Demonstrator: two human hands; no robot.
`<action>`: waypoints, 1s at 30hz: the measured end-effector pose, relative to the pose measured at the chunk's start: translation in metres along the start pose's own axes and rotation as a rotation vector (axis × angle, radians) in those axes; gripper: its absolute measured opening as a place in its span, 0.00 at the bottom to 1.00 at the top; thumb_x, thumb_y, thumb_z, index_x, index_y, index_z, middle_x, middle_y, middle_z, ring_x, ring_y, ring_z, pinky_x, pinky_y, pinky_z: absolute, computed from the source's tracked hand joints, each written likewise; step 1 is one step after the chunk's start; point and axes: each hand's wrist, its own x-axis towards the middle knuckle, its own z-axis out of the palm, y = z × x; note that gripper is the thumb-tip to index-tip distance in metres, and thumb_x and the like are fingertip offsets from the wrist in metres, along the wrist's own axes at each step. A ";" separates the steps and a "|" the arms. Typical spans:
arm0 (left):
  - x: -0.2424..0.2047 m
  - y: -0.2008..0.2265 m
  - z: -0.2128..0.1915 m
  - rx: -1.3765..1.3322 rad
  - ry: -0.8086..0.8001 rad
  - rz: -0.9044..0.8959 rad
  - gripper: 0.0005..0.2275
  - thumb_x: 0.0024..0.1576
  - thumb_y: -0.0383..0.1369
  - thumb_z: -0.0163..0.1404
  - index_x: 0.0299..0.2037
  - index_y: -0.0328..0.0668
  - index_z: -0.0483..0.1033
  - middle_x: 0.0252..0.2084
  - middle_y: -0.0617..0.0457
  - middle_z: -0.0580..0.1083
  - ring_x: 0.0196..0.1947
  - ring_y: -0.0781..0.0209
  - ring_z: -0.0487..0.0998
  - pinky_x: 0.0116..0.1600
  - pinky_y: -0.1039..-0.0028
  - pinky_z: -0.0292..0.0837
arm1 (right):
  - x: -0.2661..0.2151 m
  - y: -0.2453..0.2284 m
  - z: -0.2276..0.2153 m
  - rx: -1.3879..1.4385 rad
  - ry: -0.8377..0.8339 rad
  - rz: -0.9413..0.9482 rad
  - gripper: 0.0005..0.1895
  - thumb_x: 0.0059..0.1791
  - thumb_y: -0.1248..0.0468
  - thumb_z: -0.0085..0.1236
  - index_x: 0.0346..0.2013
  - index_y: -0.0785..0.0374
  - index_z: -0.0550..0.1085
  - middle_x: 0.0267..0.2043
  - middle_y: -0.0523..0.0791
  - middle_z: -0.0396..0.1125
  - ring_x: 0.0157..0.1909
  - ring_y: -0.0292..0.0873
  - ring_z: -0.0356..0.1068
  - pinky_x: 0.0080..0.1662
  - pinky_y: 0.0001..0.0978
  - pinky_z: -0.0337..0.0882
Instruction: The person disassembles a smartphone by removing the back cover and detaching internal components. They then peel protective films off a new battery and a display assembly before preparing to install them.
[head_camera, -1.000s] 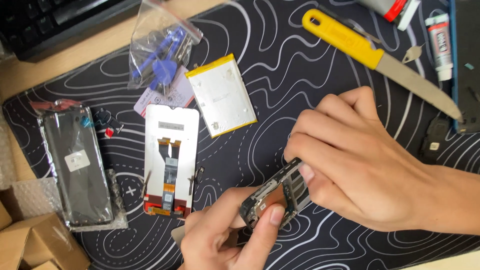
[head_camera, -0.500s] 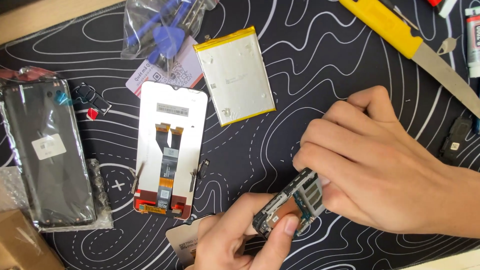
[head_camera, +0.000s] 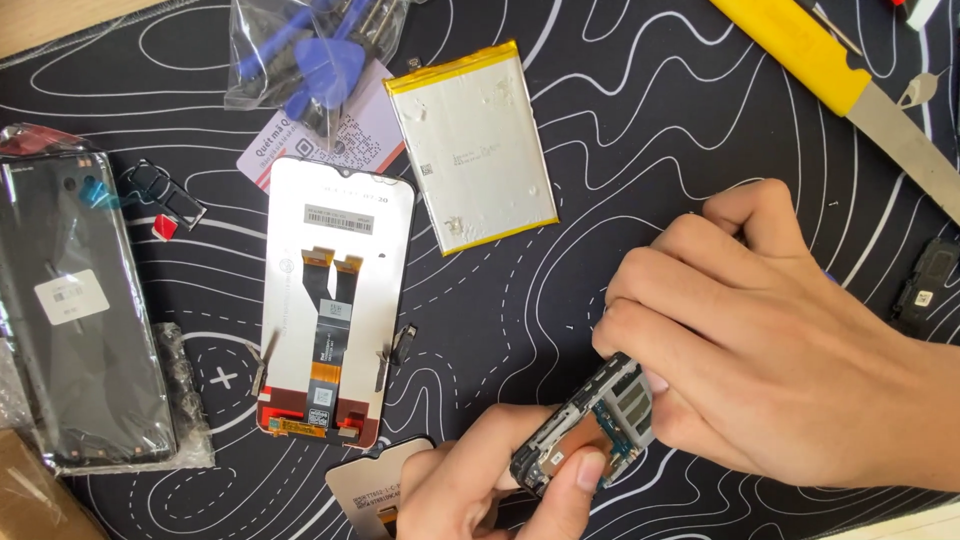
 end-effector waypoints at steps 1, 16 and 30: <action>0.000 -0.001 0.000 -0.001 0.000 0.000 0.08 0.48 0.58 0.64 0.30 0.88 0.98 0.13 0.73 0.81 0.26 0.75 0.79 0.32 0.84 0.78 | 0.000 0.000 0.000 0.000 -0.001 0.000 0.15 0.41 0.70 0.56 0.42 0.56 0.74 0.42 0.40 0.66 0.40 0.49 0.63 0.54 0.57 0.58; 0.006 0.001 -0.003 0.002 -0.005 0.132 0.08 0.52 0.58 0.61 0.31 0.85 0.95 0.11 0.76 0.78 0.19 0.76 0.79 0.38 0.85 0.75 | 0.002 0.003 -0.003 -0.016 -0.004 -0.048 0.08 0.51 0.67 0.54 0.44 0.58 0.74 0.43 0.44 0.66 0.37 0.50 0.63 0.51 0.57 0.61; 0.028 0.004 -0.008 -0.640 -0.242 0.029 0.07 0.58 0.36 0.68 0.35 0.41 0.95 0.17 0.60 0.83 0.14 0.78 0.66 0.16 0.78 0.56 | -0.001 0.011 -0.004 0.163 -0.028 0.061 0.21 0.52 0.72 0.53 0.59 0.59 0.78 0.50 0.42 0.71 0.46 0.45 0.67 0.51 0.43 0.59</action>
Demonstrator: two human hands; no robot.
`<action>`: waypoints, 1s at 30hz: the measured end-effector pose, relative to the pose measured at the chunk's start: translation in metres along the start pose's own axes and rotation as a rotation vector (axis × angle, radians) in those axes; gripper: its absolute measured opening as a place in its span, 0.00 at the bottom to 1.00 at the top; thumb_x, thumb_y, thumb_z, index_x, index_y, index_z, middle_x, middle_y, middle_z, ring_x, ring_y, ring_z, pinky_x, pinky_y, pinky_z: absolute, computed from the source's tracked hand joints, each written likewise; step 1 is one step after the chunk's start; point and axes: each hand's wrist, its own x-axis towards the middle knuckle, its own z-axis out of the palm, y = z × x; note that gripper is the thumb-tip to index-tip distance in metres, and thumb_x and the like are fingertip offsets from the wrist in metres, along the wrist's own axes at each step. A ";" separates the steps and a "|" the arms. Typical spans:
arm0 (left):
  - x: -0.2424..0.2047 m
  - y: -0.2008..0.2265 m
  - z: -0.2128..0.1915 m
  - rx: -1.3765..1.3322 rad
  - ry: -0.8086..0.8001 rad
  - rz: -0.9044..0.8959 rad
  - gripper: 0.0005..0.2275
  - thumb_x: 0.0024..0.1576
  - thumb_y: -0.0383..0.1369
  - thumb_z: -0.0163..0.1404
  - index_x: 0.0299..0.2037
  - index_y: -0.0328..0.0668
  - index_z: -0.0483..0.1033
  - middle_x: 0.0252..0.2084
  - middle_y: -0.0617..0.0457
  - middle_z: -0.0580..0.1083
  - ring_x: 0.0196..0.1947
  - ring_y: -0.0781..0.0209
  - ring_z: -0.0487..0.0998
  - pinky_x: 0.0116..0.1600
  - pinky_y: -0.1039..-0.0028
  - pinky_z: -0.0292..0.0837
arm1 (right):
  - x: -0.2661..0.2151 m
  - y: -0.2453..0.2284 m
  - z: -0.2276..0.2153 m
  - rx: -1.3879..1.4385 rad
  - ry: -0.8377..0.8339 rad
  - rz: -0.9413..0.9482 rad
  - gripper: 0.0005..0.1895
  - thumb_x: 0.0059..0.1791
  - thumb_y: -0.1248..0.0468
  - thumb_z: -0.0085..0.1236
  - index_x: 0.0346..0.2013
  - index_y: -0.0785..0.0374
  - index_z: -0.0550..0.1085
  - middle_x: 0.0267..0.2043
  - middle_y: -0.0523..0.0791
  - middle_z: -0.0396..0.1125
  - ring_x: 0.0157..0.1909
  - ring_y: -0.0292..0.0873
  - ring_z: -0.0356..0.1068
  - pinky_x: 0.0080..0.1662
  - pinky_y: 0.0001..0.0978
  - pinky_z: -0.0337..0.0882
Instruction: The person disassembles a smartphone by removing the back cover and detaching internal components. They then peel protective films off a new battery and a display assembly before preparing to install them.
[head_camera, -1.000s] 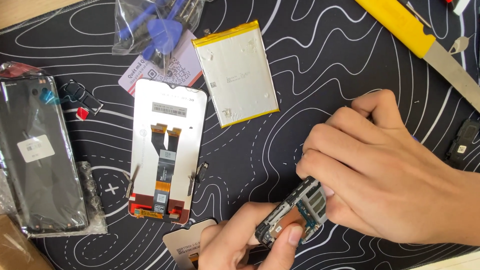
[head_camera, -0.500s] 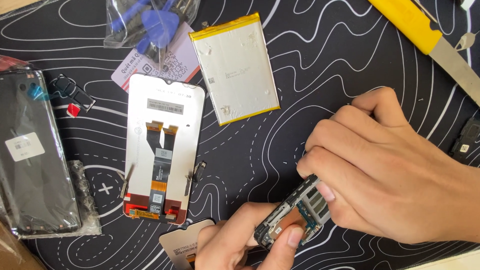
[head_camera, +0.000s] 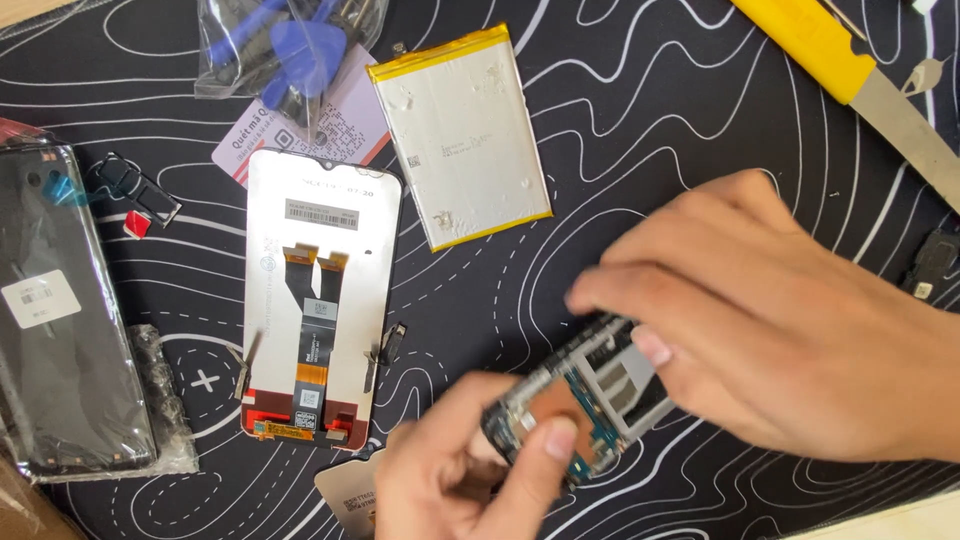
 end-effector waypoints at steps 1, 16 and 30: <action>0.000 -0.004 0.000 -0.001 -0.006 0.002 0.07 0.58 0.36 0.68 0.35 0.41 0.95 0.17 0.60 0.83 0.14 0.78 0.66 0.16 0.78 0.56 | -0.002 -0.002 -0.002 -0.004 0.001 0.005 0.21 0.52 0.72 0.53 0.59 0.59 0.78 0.50 0.42 0.71 0.46 0.45 0.67 0.51 0.43 0.59; -0.017 -0.008 0.012 0.372 0.125 0.086 0.09 0.54 0.46 0.65 0.30 0.60 0.96 0.12 0.71 0.66 0.12 0.75 0.59 0.18 0.80 0.58 | -0.016 -0.047 0.016 -0.097 0.100 0.304 0.11 0.60 0.60 0.40 0.46 0.57 0.72 0.53 0.51 0.61 0.53 0.58 0.59 0.67 0.63 0.53; -0.023 -0.020 0.011 0.471 0.150 -0.147 0.10 0.48 0.52 0.68 0.35 0.78 1.02 0.14 0.70 0.80 0.22 0.76 0.77 0.28 0.83 0.80 | -0.019 -0.039 0.032 -0.198 0.227 0.182 0.15 0.47 0.75 0.42 0.42 0.55 0.72 0.48 0.47 0.63 0.45 0.56 0.57 0.54 0.61 0.50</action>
